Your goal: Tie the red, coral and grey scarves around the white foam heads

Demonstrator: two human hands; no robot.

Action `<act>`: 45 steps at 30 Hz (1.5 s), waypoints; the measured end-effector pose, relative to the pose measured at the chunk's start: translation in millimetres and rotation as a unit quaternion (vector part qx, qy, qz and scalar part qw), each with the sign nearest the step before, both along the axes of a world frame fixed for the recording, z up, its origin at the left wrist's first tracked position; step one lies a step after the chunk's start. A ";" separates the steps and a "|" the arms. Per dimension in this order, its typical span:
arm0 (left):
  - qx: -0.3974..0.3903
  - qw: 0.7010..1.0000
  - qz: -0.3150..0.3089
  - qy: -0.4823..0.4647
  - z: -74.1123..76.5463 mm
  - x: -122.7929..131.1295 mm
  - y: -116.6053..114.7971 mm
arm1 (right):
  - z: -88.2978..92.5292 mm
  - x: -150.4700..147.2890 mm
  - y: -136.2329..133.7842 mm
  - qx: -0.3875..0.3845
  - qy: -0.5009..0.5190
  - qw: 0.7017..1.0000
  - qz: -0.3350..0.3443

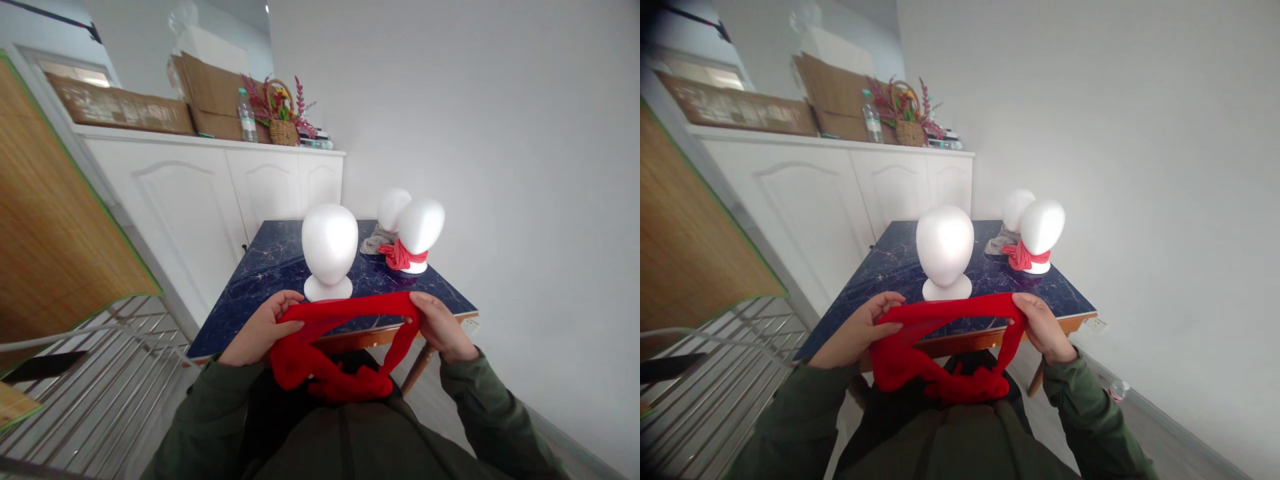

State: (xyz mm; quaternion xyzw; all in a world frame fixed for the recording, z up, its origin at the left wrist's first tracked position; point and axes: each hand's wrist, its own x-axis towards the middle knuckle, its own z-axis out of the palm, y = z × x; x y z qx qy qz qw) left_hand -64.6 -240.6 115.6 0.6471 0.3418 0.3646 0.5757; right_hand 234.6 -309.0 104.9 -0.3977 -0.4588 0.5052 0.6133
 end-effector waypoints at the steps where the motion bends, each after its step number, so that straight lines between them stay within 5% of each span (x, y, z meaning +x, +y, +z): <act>1: 0.023 0.999 -0.003 0.025 0.8 -0.1 -0.3 | 0.8 0.3 -1.2 0.007 0.010 1.000 0.002; 6: 0.200 0.950 -0.028 0.239 1.5 1.4 -1.1 | 8.6 3.2 -6.3 0.043 0.049 0.998 -0.013; 9: 0.227 0.896 -0.091 0.370 -1.7 3.7 0.3 | 15.1 11.3 -7.6 0.076 0.059 0.994 -0.056; 11: 0.217 0.888 -0.095 0.394 -0.8 5.0 1.7 | 17.5 22.5 -8.3 0.105 0.069 0.987 -0.097; 14: 0.159 0.938 -0.099 0.292 11.0 5.5 3.6 | 16.1 45.3 -10.1 0.125 0.044 0.981 -0.142; 17: 0.060 0.988 -0.113 0.092 32.8 8.2 5.1 | 9.1 58.7 -11.0 0.055 -0.067 0.988 -0.129; 20: 0.003 0.984 -0.140 -0.108 56.7 21.5 5.3 | -1.3 42.3 -5.9 0.015 -0.183 0.980 -0.074; 23: -0.002 0.958 -0.179 -0.222 79.2 45.0 2.9 | -12.2 -3.5 6.6 0.068 -0.227 0.971 0.023; 27: 0.061 0.946 -0.189 -0.258 106.1 69.1 -0.6 | -26.6 -69.0 25.7 0.119 -0.265 0.936 0.201; 32: 0.151 0.921 -0.158 -0.323 133.2 53.4 8.6 | -51.4 -91.3 35.2 0.013 -0.168 0.897 0.408; 38: 0.197 0.927 -0.047 -0.316 155.5 7.3 38.0 | -76.0 -65.4 26.7 -0.050 -0.135 0.893 0.426; 42: 0.214 0.930 0.054 -0.292 164.0 -18.6 56.7 | -74.4 -43.1 20.9 -0.072 -0.054 0.912 0.400; 45: 0.223 0.924 0.126 -0.284 167.9 -34.3 68.0 | -67.8 -22.3 18.2 -0.079 -0.094 0.897 0.424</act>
